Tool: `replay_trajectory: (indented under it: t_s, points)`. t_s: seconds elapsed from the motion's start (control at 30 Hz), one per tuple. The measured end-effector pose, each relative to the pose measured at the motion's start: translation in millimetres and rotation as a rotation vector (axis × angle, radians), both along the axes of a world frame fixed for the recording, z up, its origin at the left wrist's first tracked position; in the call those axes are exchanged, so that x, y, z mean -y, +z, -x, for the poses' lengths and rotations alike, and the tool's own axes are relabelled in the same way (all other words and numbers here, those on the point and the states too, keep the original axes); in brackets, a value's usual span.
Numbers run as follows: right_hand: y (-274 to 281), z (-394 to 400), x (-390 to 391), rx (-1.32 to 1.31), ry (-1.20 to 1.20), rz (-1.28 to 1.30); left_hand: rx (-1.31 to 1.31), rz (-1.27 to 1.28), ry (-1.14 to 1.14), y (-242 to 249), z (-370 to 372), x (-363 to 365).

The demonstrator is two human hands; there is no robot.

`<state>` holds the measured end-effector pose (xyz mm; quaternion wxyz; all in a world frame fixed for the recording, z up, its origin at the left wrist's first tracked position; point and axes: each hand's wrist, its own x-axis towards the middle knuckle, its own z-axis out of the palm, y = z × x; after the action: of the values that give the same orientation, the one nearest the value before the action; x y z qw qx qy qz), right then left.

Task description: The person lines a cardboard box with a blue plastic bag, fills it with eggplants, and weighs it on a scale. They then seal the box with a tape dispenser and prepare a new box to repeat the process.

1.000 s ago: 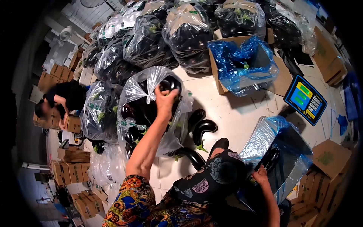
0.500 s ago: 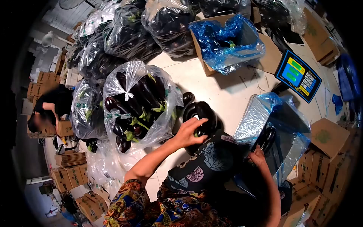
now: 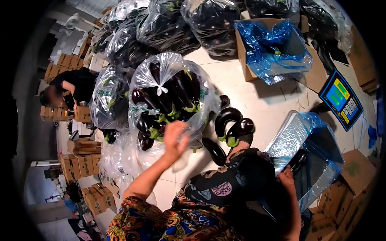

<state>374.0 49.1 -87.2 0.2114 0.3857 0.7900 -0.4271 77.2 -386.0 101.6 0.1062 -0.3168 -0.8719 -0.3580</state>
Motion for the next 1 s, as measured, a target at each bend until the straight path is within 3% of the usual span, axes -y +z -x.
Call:
replay_trajectory:
  t_s: [0.07,0.13,0.23,0.33,0.47,0.57,0.67,0.7,0.73,0.8,0.93,1.0]
  points:
    - [37,19,10,0.097,-0.155,0.147,-0.134,0.100,0.283,10,30,37]
    - [20,9,6,0.009,-0.100,0.129,-0.251,0.254,0.429,-3,57,78]
    - [33,16,9,0.048,-0.057,0.061,-0.138,0.317,0.559,-10,91,101]
    - [42,20,11,0.065,-0.029,0.022,-0.397,0.229,0.632,-17,108,97]
    - [46,23,13,0.067,-0.001,-0.010,-0.232,0.122,0.960,-22,127,93]
    - [48,26,13,0.059,-0.008,0.008,-0.156,0.081,1.084,-14,138,108]
    - [47,29,15,0.050,-0.027,0.059,0.163,0.010,1.056,-17,142,124]
    - [48,30,15,0.056,-0.029,0.062,0.302,0.044,0.906,-16,144,125]
    - [49,31,14,0.061,-0.031,0.061,0.229,0.142,1.008,-25,151,120]
    - [59,35,16,0.079,-0.032,0.060,0.178,0.103,1.058,-26,154,114]
    - [65,39,19,0.062,0.012,0.021,0.291,-0.067,0.853,9,131,100]
    - [63,31,20,0.060,0.025,-0.037,0.201,-0.135,0.834,-10,120,105]
